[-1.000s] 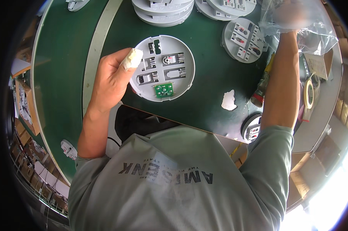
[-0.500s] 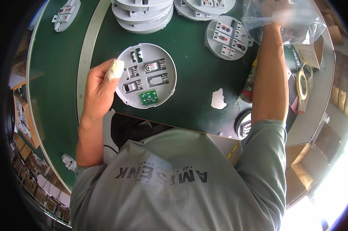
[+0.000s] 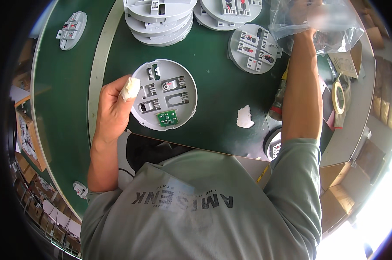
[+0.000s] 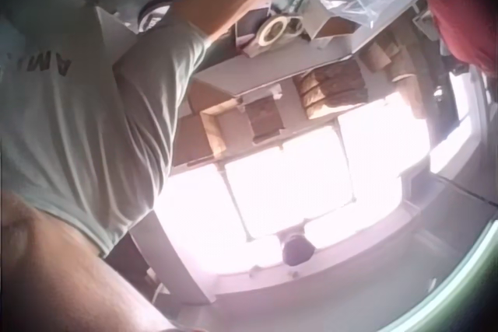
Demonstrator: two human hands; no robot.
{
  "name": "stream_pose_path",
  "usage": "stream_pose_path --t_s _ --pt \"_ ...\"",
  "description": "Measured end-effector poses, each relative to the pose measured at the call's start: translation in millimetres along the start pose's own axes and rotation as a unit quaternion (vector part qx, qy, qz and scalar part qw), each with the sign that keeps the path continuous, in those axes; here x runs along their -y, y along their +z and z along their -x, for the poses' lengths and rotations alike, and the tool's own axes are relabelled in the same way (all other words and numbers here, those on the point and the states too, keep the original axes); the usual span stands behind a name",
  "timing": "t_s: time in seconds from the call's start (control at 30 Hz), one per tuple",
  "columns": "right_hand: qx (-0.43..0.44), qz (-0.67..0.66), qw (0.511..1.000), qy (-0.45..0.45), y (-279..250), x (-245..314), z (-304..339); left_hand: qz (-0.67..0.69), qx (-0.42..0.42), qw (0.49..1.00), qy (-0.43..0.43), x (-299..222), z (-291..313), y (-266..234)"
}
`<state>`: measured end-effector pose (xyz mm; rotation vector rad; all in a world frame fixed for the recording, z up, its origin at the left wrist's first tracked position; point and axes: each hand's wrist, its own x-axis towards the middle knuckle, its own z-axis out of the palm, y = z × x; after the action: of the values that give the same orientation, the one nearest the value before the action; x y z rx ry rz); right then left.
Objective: Assembling small electronic components into circular plastic housings at a factory workstation.
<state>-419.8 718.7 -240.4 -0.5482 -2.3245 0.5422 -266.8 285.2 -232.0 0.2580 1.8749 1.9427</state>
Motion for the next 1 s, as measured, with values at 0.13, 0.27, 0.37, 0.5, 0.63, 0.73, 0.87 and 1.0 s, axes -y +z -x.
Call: stream_pose_path --t_s 0.13,0.27,0.37,0.5,0.63,0.73,0.87,1.0 --pt "0.013 -0.050 0.999 -0.004 9.8 -15.4 -2.4 -0.026 0.001 0.999 0.026 9.0 -0.4 -5.3" --pt "-0.059 0.038 0.994 -0.080 24.0 -61.5 -22.1 -0.037 0.013 0.999 -0.010 5.9 -0.6 -7.3" --pt "0.017 0.042 0.994 -0.102 17.5 -71.9 -33.3 -0.008 0.000 1.000 -0.029 2.8 -0.1 0.2" --pt "-0.014 0.065 0.985 -0.158 22.6 -63.6 -22.4 0.018 0.007 0.999 -0.035 2.5 -1.8 -1.3" --pt "0.003 0.054 0.987 -0.151 24.7 -69.7 -24.3 0.021 0.016 0.999 -0.027 3.3 -0.6 -0.7" --pt "0.005 0.104 0.979 -0.173 26.6 -75.5 -24.8 0.025 0.020 0.999 -0.028 3.6 -4.2 -0.4" --pt "-0.007 0.107 0.976 -0.190 34.5 -83.7 -26.5 0.031 0.034 0.998 -0.039 3.7 -9.3 -2.1" --pt "-0.051 0.188 0.940 -0.279 40.7 -81.6 -24.2 0.036 0.020 0.998 -0.051 6.4 -7.0 2.0"
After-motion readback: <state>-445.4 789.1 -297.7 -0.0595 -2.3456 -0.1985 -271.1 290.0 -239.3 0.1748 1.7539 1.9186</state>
